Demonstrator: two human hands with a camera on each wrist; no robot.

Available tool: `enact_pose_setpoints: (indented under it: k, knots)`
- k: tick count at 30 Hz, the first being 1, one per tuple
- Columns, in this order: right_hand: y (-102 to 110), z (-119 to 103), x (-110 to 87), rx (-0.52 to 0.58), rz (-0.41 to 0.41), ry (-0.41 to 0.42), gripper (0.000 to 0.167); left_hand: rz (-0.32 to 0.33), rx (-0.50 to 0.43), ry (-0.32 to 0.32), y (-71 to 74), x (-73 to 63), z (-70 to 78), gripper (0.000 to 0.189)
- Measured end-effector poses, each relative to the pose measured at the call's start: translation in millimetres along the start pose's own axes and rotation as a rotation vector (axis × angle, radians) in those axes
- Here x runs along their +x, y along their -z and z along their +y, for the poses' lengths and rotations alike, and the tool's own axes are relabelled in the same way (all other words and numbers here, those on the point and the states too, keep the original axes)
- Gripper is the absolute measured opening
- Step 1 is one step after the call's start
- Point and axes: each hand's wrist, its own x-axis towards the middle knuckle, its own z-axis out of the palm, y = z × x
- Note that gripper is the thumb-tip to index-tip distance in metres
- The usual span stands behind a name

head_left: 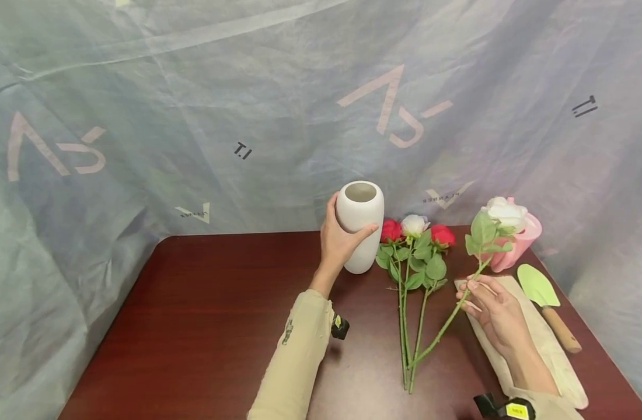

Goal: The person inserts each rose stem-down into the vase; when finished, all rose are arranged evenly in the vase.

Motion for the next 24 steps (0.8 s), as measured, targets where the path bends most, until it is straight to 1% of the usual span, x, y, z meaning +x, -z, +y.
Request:
enact_pose_setpoints:
  k: [4,7,11,14,17,19,21,24]
  knots:
    - [-9.2,-5.5,2.0,-0.012,-0.047,0.045,0.024,0.000,-0.007,-0.009,-0.7,0.7,1.4,0.096]
    - [-15.6,-10.7,4.9,0.046,-0.094,0.073,0.027,-0.006,-0.014,-0.011,0.0,-0.6,0.8,0.096]
    - [-19.6,-22.8,14.0,0.279,-0.206,0.108,0.034,-0.010,-0.017,-0.003,-1.1,-2.1,0.0,0.097]
    - [-22.9,-37.3,25.2,0.472,-0.245,0.127,0.034,-0.010,-0.019,-0.006,-3.2,-1.2,0.3,0.097]
    - [-31.0,-53.7,37.9,0.618,-0.200,0.161,0.028,-0.010,-0.029,-0.012,-3.7,-0.3,1.3,0.096]
    - [-38.5,-62.6,45.5,0.687,-0.141,0.196,0.024,-0.011,-0.030,-0.007,-3.0,-0.8,1.8,0.096]
    - [-48.0,-69.8,52.1,0.723,-0.058,0.225,0.019,-0.006,-0.033,-0.003,-1.9,-1.7,2.0,0.096]
    - [-63.0,-78.2,61.4,0.748,0.102,0.238,0.008,-0.003,-0.035,0.000,-0.9,-2.6,2.3,0.097]
